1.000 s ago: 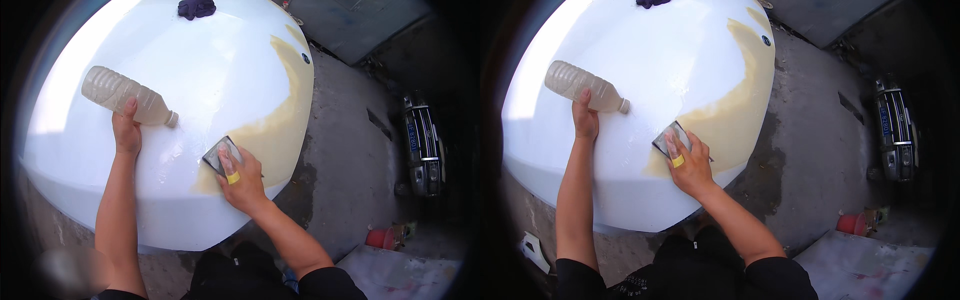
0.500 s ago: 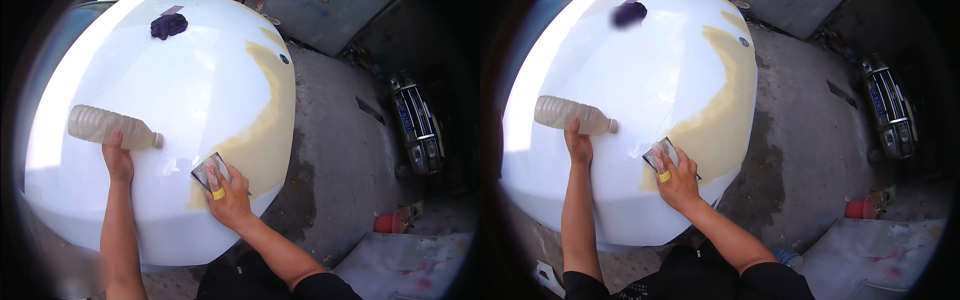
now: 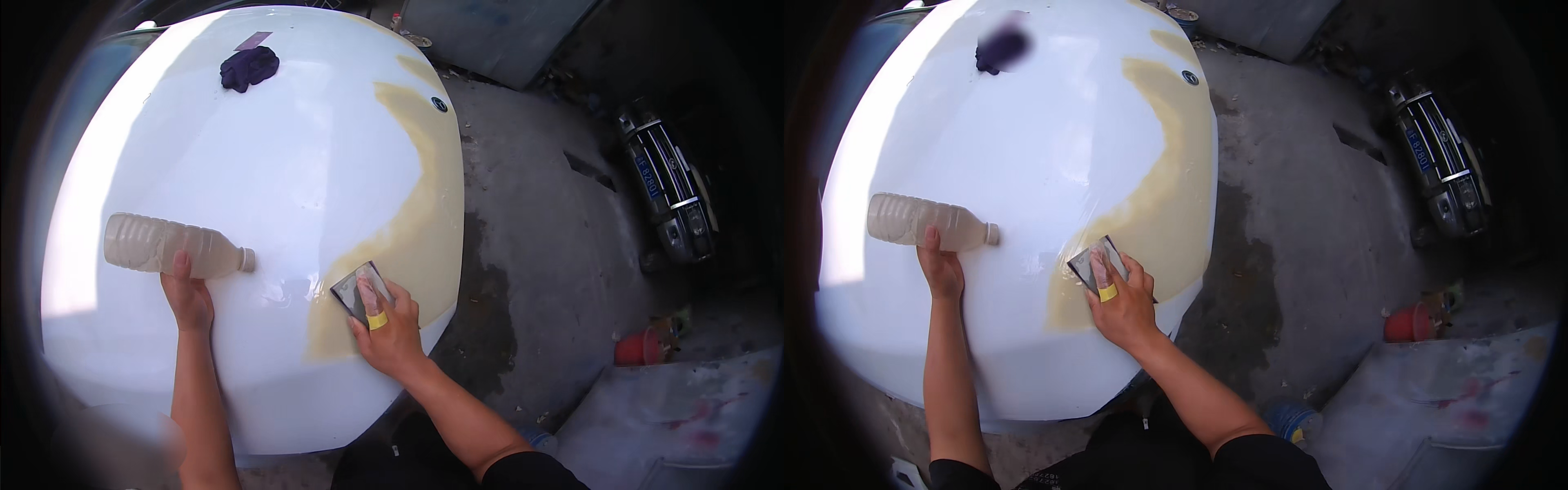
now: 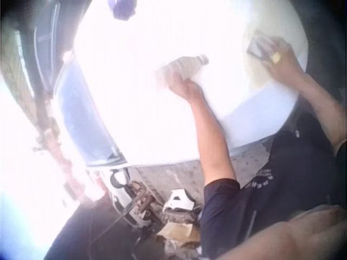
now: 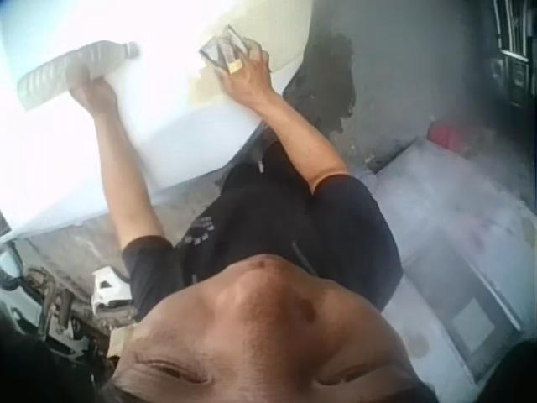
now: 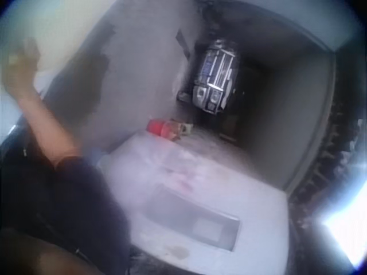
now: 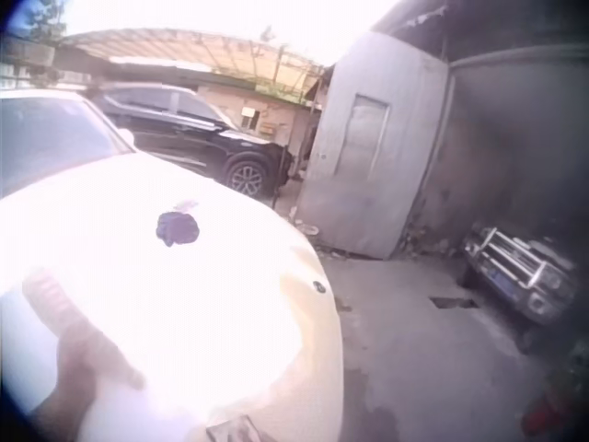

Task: The person pours liquid from a plastic bottle onto the hood of a white car and uses a sanding block to rub the surface. The person repeatedly wets and sands the hood area, occasionally pausing to wipe the surface with a hand.

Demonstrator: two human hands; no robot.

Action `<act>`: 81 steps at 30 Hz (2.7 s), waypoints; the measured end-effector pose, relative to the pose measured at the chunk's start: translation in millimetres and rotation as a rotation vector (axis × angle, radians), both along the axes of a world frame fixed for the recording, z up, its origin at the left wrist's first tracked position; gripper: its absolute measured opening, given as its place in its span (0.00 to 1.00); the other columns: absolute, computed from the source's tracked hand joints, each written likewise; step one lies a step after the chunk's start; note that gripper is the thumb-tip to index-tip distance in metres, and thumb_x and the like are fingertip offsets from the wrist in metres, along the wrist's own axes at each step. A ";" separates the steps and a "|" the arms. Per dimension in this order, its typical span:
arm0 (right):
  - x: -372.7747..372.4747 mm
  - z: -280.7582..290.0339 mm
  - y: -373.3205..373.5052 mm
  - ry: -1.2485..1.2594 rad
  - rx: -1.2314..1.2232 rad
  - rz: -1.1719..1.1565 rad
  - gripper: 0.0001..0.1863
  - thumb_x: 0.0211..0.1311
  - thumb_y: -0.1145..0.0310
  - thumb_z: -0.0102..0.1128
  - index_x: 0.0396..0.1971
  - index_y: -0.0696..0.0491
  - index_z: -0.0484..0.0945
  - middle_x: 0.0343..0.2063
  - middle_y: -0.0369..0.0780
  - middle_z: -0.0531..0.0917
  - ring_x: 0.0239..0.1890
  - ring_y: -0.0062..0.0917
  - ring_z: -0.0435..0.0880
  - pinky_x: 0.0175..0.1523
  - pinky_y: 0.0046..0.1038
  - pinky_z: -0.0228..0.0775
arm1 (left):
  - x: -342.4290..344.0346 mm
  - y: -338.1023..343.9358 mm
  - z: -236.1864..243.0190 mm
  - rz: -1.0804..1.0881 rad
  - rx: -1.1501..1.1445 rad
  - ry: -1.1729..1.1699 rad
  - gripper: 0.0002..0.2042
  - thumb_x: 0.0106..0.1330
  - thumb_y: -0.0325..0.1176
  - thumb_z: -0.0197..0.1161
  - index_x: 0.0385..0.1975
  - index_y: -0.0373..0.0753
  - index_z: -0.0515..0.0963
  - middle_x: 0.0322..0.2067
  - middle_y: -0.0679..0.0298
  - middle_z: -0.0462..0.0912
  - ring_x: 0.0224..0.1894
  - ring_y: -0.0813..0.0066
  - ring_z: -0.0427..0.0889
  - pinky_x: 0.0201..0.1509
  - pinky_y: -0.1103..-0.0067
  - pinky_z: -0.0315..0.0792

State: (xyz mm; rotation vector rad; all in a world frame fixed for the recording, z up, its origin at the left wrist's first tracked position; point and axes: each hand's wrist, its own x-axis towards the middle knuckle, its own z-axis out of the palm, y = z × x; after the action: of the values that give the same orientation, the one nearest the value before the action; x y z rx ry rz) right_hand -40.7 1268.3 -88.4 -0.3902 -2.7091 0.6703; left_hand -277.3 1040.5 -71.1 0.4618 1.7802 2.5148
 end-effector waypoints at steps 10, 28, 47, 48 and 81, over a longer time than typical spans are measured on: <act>-93.9 23.6 150.9 -0.089 -0.142 -0.409 0.38 0.62 0.61 0.60 0.70 0.52 0.57 0.60 0.43 0.75 0.61 0.44 0.66 0.61 0.47 0.59 | 2.1 11.9 7.5 -0.011 -0.022 -0.014 0.31 0.65 0.51 0.63 0.59 0.34 0.65 0.53 0.59 0.73 0.57 0.67 0.72 0.64 0.69 0.65; -44.7 -7.9 97.4 0.051 -0.001 -0.095 0.41 0.61 0.63 0.61 0.72 0.50 0.54 0.64 0.41 0.71 0.60 0.49 0.65 0.61 0.49 0.57 | 5.4 194.2 1.9 -0.049 -0.013 0.024 0.27 0.66 0.46 0.65 0.57 0.33 0.67 0.52 0.59 0.75 0.55 0.68 0.73 0.64 0.70 0.65; -55.9 -1.2 108.8 0.078 -0.009 -0.094 0.40 0.62 0.62 0.60 0.72 0.52 0.55 0.64 0.42 0.71 0.60 0.48 0.65 0.59 0.49 0.58 | 1.2 192.8 2.1 -0.040 -0.136 0.049 0.27 0.68 0.46 0.62 0.58 0.34 0.65 0.52 0.59 0.74 0.55 0.68 0.74 0.63 0.70 0.67; -75.3 4.3 136.9 -0.003 -0.039 -0.167 0.39 0.62 0.61 0.60 0.72 0.53 0.55 0.63 0.42 0.72 0.60 0.47 0.65 0.58 0.48 0.59 | 1.5 192.7 2.9 -0.049 -0.134 0.047 0.27 0.68 0.46 0.62 0.58 0.34 0.65 0.52 0.59 0.74 0.55 0.68 0.74 0.63 0.70 0.67; -108.0 7.5 205.7 -0.097 -0.066 -0.320 0.38 0.64 0.60 0.58 0.71 0.54 0.54 0.59 0.41 0.75 0.59 0.43 0.65 0.60 0.44 0.58 | 5.0 203.6 2.4 -0.035 -0.150 0.051 0.27 0.67 0.51 0.62 0.54 0.33 0.70 0.50 0.60 0.77 0.53 0.69 0.74 0.61 0.72 0.66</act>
State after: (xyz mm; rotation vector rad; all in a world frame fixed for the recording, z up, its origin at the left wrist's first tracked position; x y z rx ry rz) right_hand -148.8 1474.0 -80.9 -0.8711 -2.6296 0.6632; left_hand -272.3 1244.1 -68.7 0.5479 1.9428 2.3451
